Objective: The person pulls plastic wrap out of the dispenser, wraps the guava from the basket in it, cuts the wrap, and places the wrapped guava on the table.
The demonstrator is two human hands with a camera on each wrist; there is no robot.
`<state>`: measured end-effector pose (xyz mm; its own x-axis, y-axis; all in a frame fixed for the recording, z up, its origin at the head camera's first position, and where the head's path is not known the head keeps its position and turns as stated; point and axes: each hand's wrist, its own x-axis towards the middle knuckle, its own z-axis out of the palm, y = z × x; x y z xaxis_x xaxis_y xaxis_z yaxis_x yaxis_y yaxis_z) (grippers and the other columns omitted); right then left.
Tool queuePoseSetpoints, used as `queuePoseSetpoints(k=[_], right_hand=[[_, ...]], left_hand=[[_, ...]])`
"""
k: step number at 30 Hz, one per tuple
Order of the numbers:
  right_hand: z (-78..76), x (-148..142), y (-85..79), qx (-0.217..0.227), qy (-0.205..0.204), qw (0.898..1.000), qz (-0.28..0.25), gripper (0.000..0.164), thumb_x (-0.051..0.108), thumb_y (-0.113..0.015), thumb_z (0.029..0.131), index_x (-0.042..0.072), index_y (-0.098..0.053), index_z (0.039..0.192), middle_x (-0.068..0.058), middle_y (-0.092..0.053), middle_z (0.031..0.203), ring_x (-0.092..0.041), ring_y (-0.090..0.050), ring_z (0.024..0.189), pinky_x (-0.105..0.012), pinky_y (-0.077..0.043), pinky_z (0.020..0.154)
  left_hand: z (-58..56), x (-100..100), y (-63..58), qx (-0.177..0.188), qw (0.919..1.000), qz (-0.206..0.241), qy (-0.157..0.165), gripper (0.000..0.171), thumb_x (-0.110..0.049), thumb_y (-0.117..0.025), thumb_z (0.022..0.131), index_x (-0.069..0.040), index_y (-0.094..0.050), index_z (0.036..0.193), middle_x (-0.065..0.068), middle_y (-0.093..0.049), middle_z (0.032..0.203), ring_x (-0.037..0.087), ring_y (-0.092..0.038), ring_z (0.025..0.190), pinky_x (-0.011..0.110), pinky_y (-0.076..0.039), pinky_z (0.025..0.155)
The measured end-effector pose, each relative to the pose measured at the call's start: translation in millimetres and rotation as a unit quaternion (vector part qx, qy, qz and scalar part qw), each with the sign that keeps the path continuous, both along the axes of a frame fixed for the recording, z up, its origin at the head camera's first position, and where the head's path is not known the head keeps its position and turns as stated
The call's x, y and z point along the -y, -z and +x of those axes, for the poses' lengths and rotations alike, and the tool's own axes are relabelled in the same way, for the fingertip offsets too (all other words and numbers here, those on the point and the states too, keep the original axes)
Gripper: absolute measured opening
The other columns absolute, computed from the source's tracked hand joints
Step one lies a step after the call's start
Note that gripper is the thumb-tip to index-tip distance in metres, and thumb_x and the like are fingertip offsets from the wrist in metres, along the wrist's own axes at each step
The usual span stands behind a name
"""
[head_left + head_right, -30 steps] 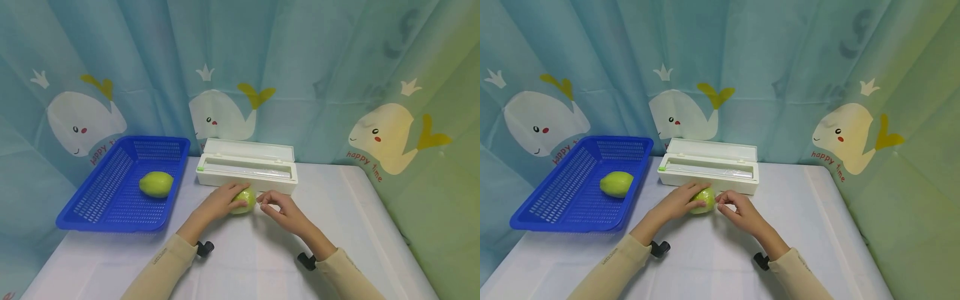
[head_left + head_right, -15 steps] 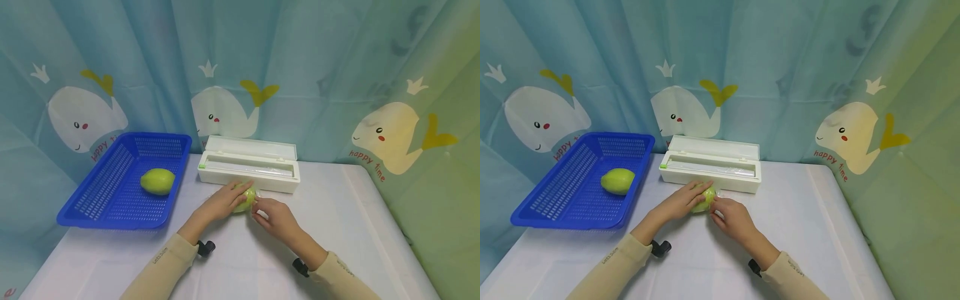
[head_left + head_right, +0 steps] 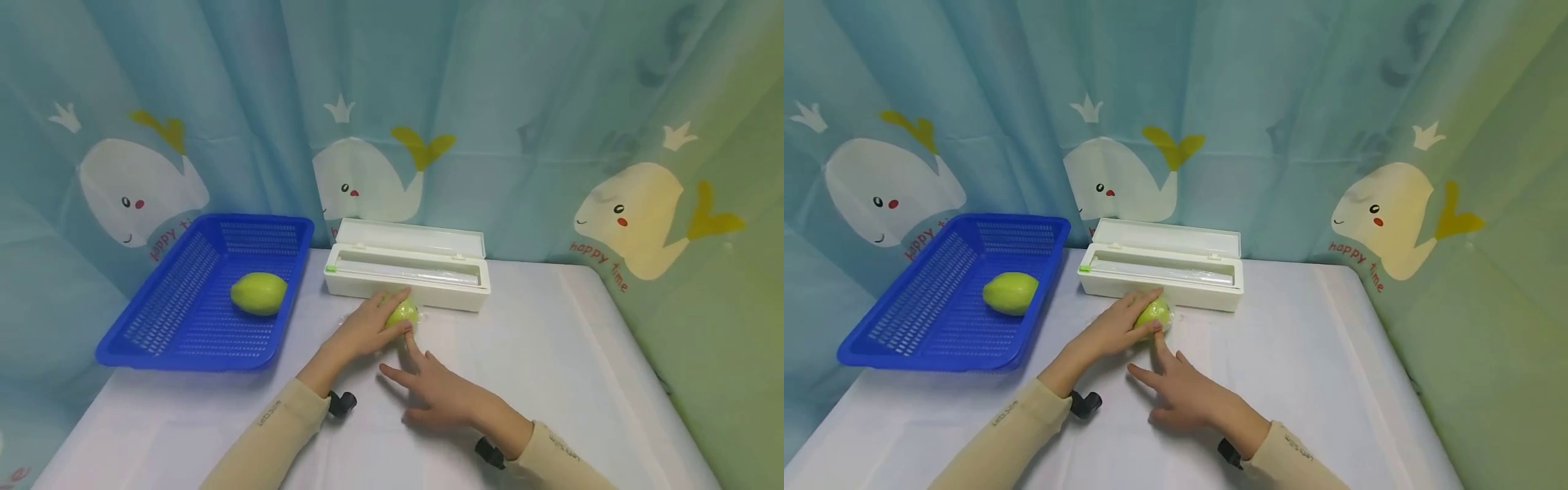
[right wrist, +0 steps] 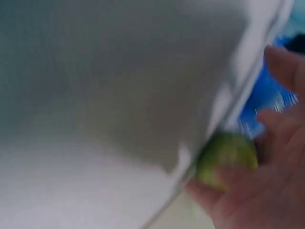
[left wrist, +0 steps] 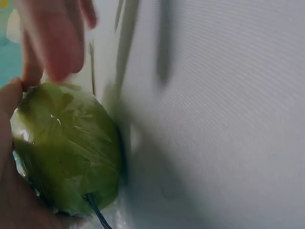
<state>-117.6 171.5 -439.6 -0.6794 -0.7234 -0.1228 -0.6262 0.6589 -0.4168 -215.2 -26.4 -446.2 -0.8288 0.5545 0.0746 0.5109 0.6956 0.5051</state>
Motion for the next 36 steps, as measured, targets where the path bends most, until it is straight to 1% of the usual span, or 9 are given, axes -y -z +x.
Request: queuePoseSetpoints(k=[3,6,11,13,21,24,27,33,36], right_hand=[[-6.7,-19,-11.0,0.056,0.011,0.997,-0.048,0.062,0.026,-0.067,0.094,0.018,-0.045,0.151,-0.015,-0.019,0.165,-0.032,-0.045,0.138,-0.049,-0.045,0.107],[-21.0,-38,-17.0,0.087,0.056,0.986,-0.131,0.04,0.019,-0.065,0.096,0.009,-0.062,0.134,-0.009,-0.063,0.136,-0.02,-0.065,0.115,-0.038,-0.055,0.093],[-52.1,-50,-16.3,0.144,0.198,0.928,-0.282,0.023,0.015,-0.063,0.098,-0.004,-0.066,0.111,-0.016,-0.071,0.1,-0.019,-0.068,0.082,-0.029,-0.058,0.071],[-64.0,-46,-14.8,0.22,0.249,0.878,-0.345,0.028,0.016,-0.059,0.1,-0.009,-0.06,0.112,-0.015,-0.069,0.097,-0.019,-0.067,0.081,-0.029,-0.059,0.073],[-90.6,-16,1.3,0.484,0.345,0.62,-0.512,0.02,0.018,-0.043,0.106,0.008,-0.059,0.101,0.001,-0.063,0.084,-0.008,-0.062,0.077,-0.023,-0.057,0.076],[-91.0,-12,6.6,0.506,0.37,0.579,-0.521,0.022,0.017,-0.04,0.106,0.01,-0.059,0.096,0.004,-0.058,0.078,-0.006,-0.056,0.07,-0.021,-0.056,0.071],[-89.5,-13,7.4,0.488,0.382,0.606,-0.499,0.017,0.017,-0.04,0.106,0.008,-0.054,0.102,0.001,-0.057,0.08,-0.008,-0.057,0.07,-0.022,-0.056,0.07],[-78.1,-13,0.9,0.303,0.399,0.745,-0.44,0.038,0.016,-0.045,0.104,-0.002,-0.045,0.137,-0.019,-0.059,0.122,-0.027,-0.063,0.106,-0.035,-0.054,0.093],[-64.6,-5,-0.1,0.253,0.346,0.817,-0.386,0.057,0.027,-0.035,0.108,-0.003,-0.024,0.155,-0.023,-0.029,0.159,-0.036,-0.034,0.145,-0.049,-0.033,0.117]], left_hand=[[0.3,-2,2.5,-0.004,1.0,-0.005,0.004,0.067,-0.055,-0.045,0.102,-0.03,-0.022,0.16,0.015,-0.045,0.145,0.036,-0.051,0.129,0.055,-0.046,0.104],[1.1,-2,3.6,-0.011,0.9999,-0.012,0.004,0.069,-0.056,-0.045,0.101,-0.03,-0.021,0.16,0.015,-0.045,0.145,0.035,-0.051,0.128,0.053,-0.046,0.103],[2.4,1,3.5,-0.033,0.9994,-0.008,0.011,0.073,-0.053,-0.057,0.097,-0.028,-0.027,0.158,0.016,-0.046,0.142,0.033,-0.053,0.123,0.051,-0.049,0.1],[2.5,1,3.9,-0.036,0.9991,-0.009,0.018,0.075,-0.052,-0.061,0.095,-0.028,-0.028,0.158,0.016,-0.047,0.141,0.032,-0.053,0.122,0.049,-0.05,0.098],[4.6,2,5.3,-0.034,0.9986,0.008,0.04,0.076,-0.044,-0.067,0.093,-0.025,-0.031,0.157,0.013,-0.048,0.137,0.027,-0.053,0.116,0.045,-0.05,0.096],[5.5,2,4.6,-0.037,0.9984,0.004,0.043,0.075,-0.044,-0.067,0.093,-0.027,-0.03,0.157,0.013,-0.048,0.138,0.027,-0.053,0.117,0.044,-0.051,0.095],[5.5,2,3.3,-0.048,0.998,0.0,0.043,0.076,-0.045,-0.067,0.093,-0.027,-0.031,0.157,0.014,-0.047,0.139,0.03,-0.053,0.118,0.047,-0.051,0.094],[5.8,5,5.3,-0.064,0.9973,-0.001,0.036,0.093,-0.044,-0.068,0.092,-0.024,-0.01,0.162,0.016,-0.045,0.145,0.034,-0.05,0.128,0.048,-0.045,0.107],[5.6,4,7.0,-0.07,0.9968,-0.002,0.038,0.101,-0.045,-0.068,0.093,-0.023,0.002,0.161,0.017,-0.044,0.147,0.033,-0.048,0.131,0.046,-0.042,0.111]])
